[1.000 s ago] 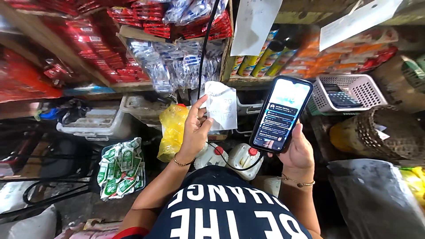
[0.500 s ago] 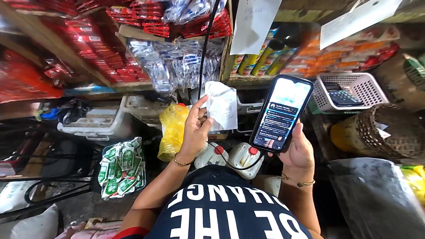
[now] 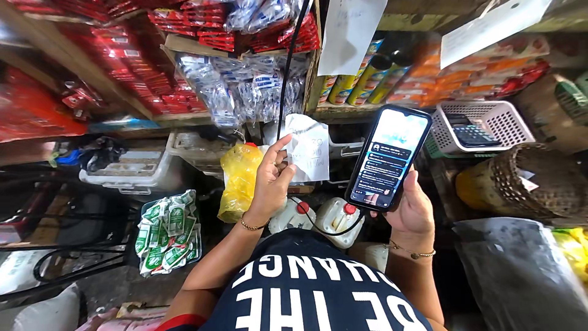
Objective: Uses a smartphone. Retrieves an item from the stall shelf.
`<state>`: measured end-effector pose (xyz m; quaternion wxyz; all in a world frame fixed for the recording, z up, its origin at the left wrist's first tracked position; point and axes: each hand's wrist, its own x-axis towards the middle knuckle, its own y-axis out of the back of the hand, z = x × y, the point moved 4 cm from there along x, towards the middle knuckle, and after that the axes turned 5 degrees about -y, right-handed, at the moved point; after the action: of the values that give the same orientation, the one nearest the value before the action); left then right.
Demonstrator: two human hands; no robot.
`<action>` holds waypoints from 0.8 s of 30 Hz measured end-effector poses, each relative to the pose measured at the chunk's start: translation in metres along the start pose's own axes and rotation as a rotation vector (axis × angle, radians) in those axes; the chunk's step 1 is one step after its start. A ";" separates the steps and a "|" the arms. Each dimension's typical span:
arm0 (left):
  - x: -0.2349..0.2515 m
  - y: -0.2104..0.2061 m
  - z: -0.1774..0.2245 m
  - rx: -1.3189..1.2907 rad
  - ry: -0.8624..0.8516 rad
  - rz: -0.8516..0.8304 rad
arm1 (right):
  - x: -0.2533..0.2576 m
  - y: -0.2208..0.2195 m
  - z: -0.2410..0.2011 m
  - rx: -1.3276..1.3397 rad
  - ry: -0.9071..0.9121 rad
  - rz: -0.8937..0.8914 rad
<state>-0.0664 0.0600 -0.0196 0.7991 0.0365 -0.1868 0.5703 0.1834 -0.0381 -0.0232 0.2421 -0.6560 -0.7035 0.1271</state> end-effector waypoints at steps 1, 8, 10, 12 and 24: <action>0.000 0.000 0.000 0.000 -0.002 -0.005 | 0.000 -0.001 0.000 0.004 -0.001 -0.001; -0.001 0.000 0.002 -0.002 -0.001 -0.012 | 0.000 -0.003 0.001 -0.004 -0.005 -0.003; -0.001 0.000 0.002 0.012 -0.005 -0.014 | 0.001 -0.003 0.001 0.003 -0.011 -0.007; -0.001 -0.001 0.002 0.010 -0.002 -0.013 | 0.001 -0.003 0.001 0.006 -0.016 -0.013; 0.000 0.000 0.003 0.024 -0.002 -0.018 | 0.002 -0.004 -0.001 -0.037 -0.021 0.001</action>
<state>-0.0668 0.0587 -0.0169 0.8037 0.0482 -0.1802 0.5650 0.1802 -0.0367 -0.0196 0.2225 -0.6592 -0.7080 0.1213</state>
